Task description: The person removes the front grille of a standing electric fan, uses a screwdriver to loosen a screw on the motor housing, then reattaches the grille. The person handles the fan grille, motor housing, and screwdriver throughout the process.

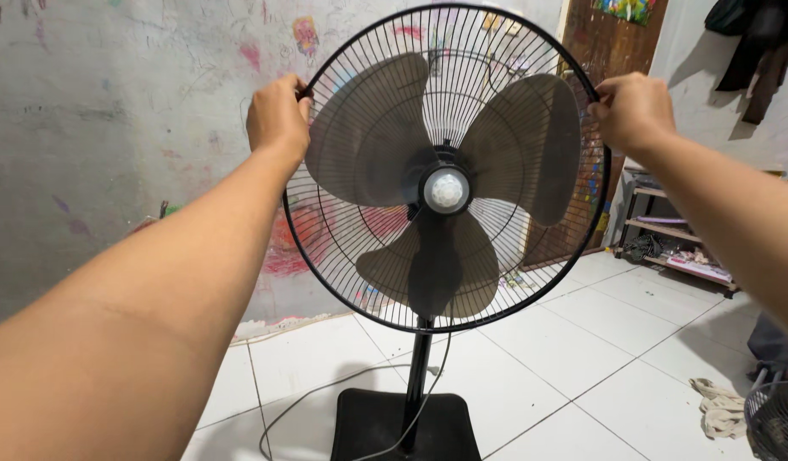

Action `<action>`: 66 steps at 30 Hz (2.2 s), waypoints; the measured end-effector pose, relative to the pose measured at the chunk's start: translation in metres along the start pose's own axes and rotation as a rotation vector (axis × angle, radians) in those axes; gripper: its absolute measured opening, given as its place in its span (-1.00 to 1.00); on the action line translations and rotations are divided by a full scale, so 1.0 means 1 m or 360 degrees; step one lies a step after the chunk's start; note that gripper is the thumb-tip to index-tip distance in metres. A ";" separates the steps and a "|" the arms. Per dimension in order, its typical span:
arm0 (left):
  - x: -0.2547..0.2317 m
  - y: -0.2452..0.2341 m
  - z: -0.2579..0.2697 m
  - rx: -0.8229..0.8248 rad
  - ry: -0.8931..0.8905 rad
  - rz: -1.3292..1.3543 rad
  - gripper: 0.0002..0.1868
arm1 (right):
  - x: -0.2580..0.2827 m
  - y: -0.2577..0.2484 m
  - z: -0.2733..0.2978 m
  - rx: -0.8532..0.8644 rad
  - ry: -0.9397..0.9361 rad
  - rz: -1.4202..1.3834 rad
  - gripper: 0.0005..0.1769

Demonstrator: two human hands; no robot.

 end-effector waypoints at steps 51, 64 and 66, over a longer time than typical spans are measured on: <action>-0.034 -0.018 -0.029 0.0477 0.0393 0.0498 -0.82 | 0.312 0.005 -0.123 0.0570 -0.0778 -0.0521 -0.50; -0.056 -0.018 -0.027 0.0413 0.0440 0.0292 -0.81 | 0.316 0.015 -0.129 0.0478 -0.0675 -0.0295 -0.60; -0.060 -0.018 -0.026 0.0383 0.0419 0.0272 -0.81 | 0.317 0.017 -0.130 0.0478 -0.0710 -0.0269 -0.59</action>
Point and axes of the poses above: each hand's wrist, its own z-axis away from the middle knuckle, its own y-axis out of the palm, x = y × z, the point moved 6 cm from there along -z, towards the middle knuckle, and after that the axes turned 7 degrees about -y, right-handed, at the moved point
